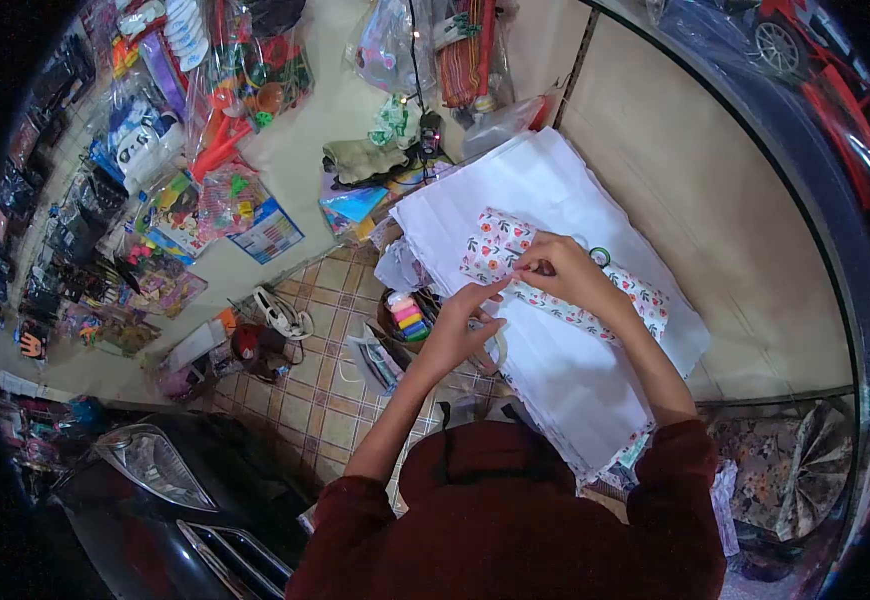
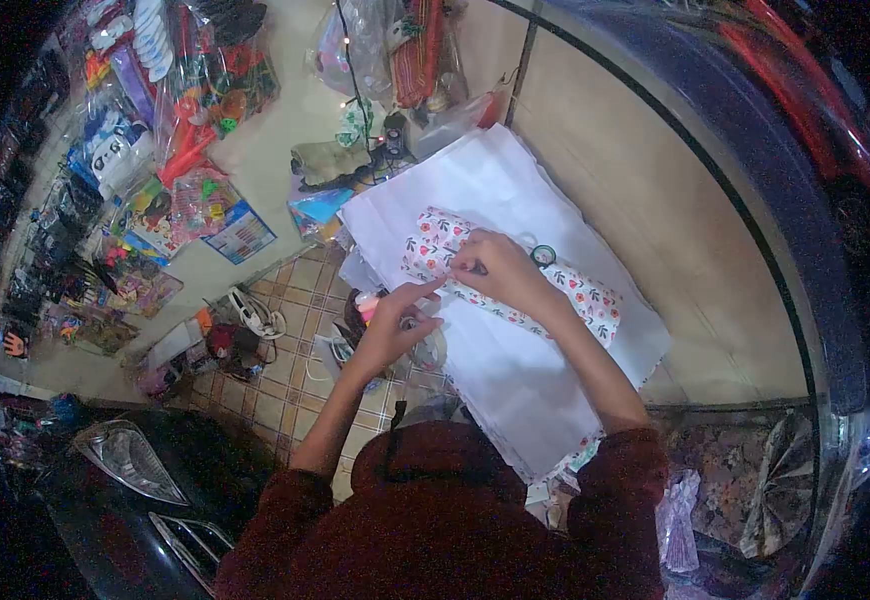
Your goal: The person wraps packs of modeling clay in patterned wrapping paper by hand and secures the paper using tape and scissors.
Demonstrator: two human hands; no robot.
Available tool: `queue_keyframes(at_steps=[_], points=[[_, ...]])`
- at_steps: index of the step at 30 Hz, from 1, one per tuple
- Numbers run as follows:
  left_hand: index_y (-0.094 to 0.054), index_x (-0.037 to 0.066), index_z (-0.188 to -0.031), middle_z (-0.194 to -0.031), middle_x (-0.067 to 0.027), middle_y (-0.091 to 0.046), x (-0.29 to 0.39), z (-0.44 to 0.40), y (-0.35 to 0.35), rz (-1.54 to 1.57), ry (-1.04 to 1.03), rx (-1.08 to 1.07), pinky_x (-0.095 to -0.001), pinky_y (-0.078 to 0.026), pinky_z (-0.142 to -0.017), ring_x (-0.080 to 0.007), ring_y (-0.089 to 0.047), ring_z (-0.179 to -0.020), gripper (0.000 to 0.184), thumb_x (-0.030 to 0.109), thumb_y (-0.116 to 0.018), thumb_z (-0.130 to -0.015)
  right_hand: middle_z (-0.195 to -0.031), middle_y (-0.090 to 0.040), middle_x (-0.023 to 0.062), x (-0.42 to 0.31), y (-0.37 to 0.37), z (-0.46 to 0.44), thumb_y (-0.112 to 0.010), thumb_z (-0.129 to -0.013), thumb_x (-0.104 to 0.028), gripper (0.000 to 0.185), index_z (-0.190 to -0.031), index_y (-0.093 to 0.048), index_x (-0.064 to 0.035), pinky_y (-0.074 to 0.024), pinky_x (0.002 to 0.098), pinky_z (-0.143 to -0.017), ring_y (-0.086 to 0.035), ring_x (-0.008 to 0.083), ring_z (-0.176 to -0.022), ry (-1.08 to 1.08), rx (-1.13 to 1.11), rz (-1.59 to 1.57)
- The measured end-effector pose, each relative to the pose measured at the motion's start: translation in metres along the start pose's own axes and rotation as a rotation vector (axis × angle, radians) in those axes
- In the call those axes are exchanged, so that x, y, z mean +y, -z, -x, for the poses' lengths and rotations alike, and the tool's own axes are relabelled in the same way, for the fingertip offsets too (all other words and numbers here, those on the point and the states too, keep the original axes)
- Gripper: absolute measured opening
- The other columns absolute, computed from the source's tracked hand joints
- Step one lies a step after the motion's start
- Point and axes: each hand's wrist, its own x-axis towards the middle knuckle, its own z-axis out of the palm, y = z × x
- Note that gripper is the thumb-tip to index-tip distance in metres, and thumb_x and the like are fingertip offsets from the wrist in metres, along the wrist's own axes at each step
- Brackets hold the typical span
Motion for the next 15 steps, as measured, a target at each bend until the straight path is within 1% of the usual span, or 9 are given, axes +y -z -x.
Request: queue_keyframes(at_steps=[3, 6, 9, 12, 15], points=[[-0.053, 0.010, -0.132, -0.103, -0.0136, -0.059, -0.005, -0.001, -0.003, 0.018, -0.095, 0.054, -0.0278, -0.051, -0.071, -0.0208, -0.060, -0.083, 0.061, -0.003, -0.069, -0.075, -0.073, -0.058, 0.0079, 0.007, -0.003, -0.003, -0.073, -0.079, -0.011, 0.012, -0.086, -0.070, -0.0011, -0.0426, 0.0292, -0.056, -0.052, 0.0154, -0.061, 0.059, 0.031, -0.053], [-0.052, 0.010, -0.133, -0.106, -0.0143, -0.059, -0.001, -0.002, -0.002, 0.063, -0.056, 0.039, -0.0276, -0.052, -0.072, -0.0201, -0.060, -0.084, 0.062, -0.004, -0.069, -0.075, -0.070, -0.058, 0.0076, 0.013, -0.006, -0.006, -0.072, -0.079, -0.010, 0.011, -0.084, -0.069, -0.0007, -0.0425, 0.0289, -0.056, -0.052, 0.0146, -0.060, 0.069, 0.023, -0.054], [-0.050, 0.009, -0.135, -0.114, -0.0143, -0.059, 0.002, -0.002, -0.001, 0.112, -0.038, 0.033, -0.0269, -0.052, -0.072, -0.0186, -0.061, -0.089, 0.064, -0.004, -0.069, -0.075, -0.072, -0.062, 0.0117, 0.012, -0.006, -0.007, -0.071, -0.077, -0.012, 0.012, -0.081, -0.068, -0.0006, -0.0473, 0.0352, -0.062, -0.060, 0.0228, -0.067, -0.025, -0.013, -0.083], [-0.038, 0.005, -0.142, -0.134, -0.0147, -0.050, 0.003, -0.002, 0.002, 0.143, -0.032, 0.032, -0.0248, -0.052, -0.077, -0.0141, -0.059, -0.103, 0.074, -0.004, -0.071, -0.076, -0.071, -0.063, 0.0112, 0.018, -0.009, -0.007, -0.068, -0.080, -0.011, 0.013, -0.086, -0.067, 0.0004, -0.0472, 0.0327, -0.061, -0.061, 0.0192, -0.065, -0.080, -0.022, -0.198], [-0.028, 0.004, -0.146, -0.132, -0.0178, -0.051, -0.006, 0.004, 0.005, 0.306, 0.027, 0.062, -0.0249, -0.052, -0.076, -0.0135, -0.063, -0.094, 0.082, -0.005, -0.071, -0.076, -0.071, -0.063, 0.0101, 0.017, -0.006, -0.005, -0.066, -0.083, -0.010, 0.013, -0.090, -0.065, 0.0012, -0.0470, 0.0301, -0.060, -0.060, 0.0161, -0.064, -0.114, -0.023, -0.269]])
